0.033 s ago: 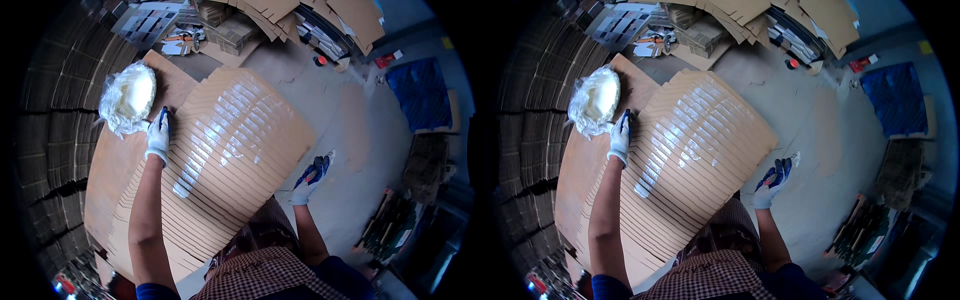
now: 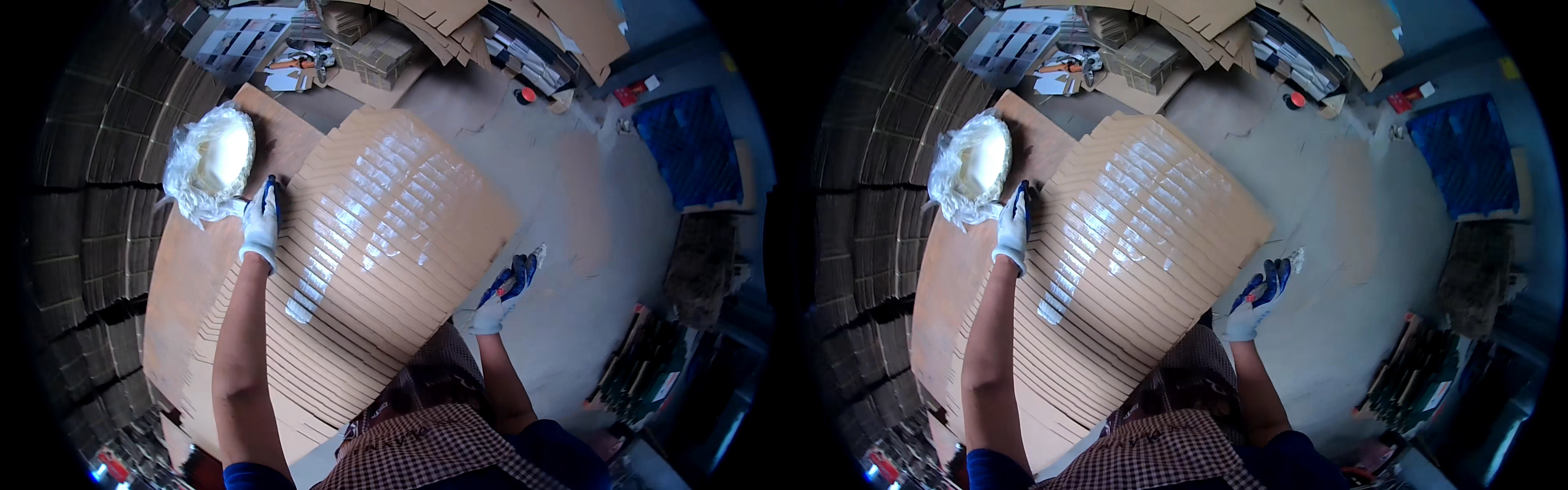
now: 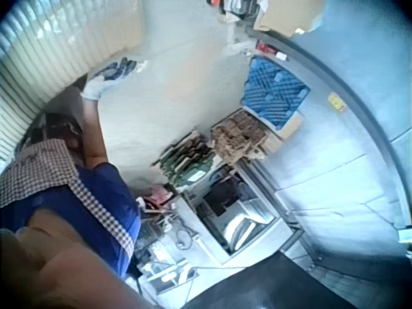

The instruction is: The person aligns and folds a stack of flat cardboard pieces, then applies glue to the flaps using a brush. They place a printed cardboard sheet on top and stack the assembled box with others.

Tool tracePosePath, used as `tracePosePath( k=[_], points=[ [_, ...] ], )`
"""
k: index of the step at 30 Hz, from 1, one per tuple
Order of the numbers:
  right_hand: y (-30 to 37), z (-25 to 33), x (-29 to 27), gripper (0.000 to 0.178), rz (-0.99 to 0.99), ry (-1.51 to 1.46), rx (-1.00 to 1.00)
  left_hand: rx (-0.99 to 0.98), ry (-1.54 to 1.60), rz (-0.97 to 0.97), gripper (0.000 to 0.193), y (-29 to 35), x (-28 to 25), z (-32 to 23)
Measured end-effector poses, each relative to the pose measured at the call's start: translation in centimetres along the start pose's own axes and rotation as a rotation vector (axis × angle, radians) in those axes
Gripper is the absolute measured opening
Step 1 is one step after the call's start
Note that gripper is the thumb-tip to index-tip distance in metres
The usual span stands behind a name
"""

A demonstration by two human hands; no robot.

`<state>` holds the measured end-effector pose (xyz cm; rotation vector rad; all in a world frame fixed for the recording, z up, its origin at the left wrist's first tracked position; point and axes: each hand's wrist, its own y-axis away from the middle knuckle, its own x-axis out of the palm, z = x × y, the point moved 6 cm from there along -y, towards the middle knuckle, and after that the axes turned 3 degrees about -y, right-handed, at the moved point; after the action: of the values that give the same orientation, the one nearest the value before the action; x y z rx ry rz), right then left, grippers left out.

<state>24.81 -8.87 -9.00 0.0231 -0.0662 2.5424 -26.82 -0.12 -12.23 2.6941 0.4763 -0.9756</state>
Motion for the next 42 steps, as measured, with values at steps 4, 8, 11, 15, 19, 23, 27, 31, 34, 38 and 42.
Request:
tracePosePath(
  k=[4, 8, 11, 15, 19, 23, 27, 31, 34, 38, 42],
  points=[
    [2.9, -0.1, 3.4, 0.064, -0.025, -0.016, -0.057, -0.134, 0.391, 0.017, 0.046, -0.4, 0.8, 4.1],
    [3.2, -1.4, 2.8, 0.069, -0.056, -0.060, -0.081, -0.189, 0.156, 0.033, 0.052, -0.7, 1.6, 2.6],
    [3.9, -0.8, 4.2, 0.070, -0.007, -0.150, -0.080, -0.154, 0.065, 0.006, 0.051, -0.1, -0.2, 4.6],
    [3.0, -2.6, 2.5, 0.061, 0.065, -0.113, -0.099, -0.014, -0.142, 0.052, 0.045, 1.0, 1.1, -3.0],
    [3.6, -2.5, 2.9, 0.061, 0.088, 0.180, -0.149, 0.188, -0.376, -0.009, 0.041, 1.7, 0.3, -4.0],
    [3.5, -1.1, 3.1, 0.053, 0.119, 0.316, -0.291, 0.200, -0.437, 0.049, 0.043, 1.9, 0.7, -4.8],
    [3.6, -0.4, 3.5, 0.035, 0.076, 0.421, -0.377, 0.222, -0.554, 0.073, 0.045, 2.3, 0.9, -5.6],
    [2.4, 0.5, 2.7, 0.039, 0.093, 0.417, -0.366, 0.316, -0.749, -0.078, 0.050, 3.8, -0.7, -7.3],
    [-0.9, -0.7, -1.2, 0.044, 0.233, 0.041, 0.047, 0.519, -0.630, -0.156, 0.054, 9.4, -0.7, -13.9],
    [0.5, 9.4, 5.8, 0.058, 0.893, 0.466, -0.505, 0.493, -0.442, 0.145, 0.057, 23.2, 1.7, -15.9],
    [7.8, 11.2, 10.8, 0.045, 1.609, 0.491, -0.721, 0.327, -0.441, 0.064, 0.053, 29.5, 4.3, -14.6]
  ],
)
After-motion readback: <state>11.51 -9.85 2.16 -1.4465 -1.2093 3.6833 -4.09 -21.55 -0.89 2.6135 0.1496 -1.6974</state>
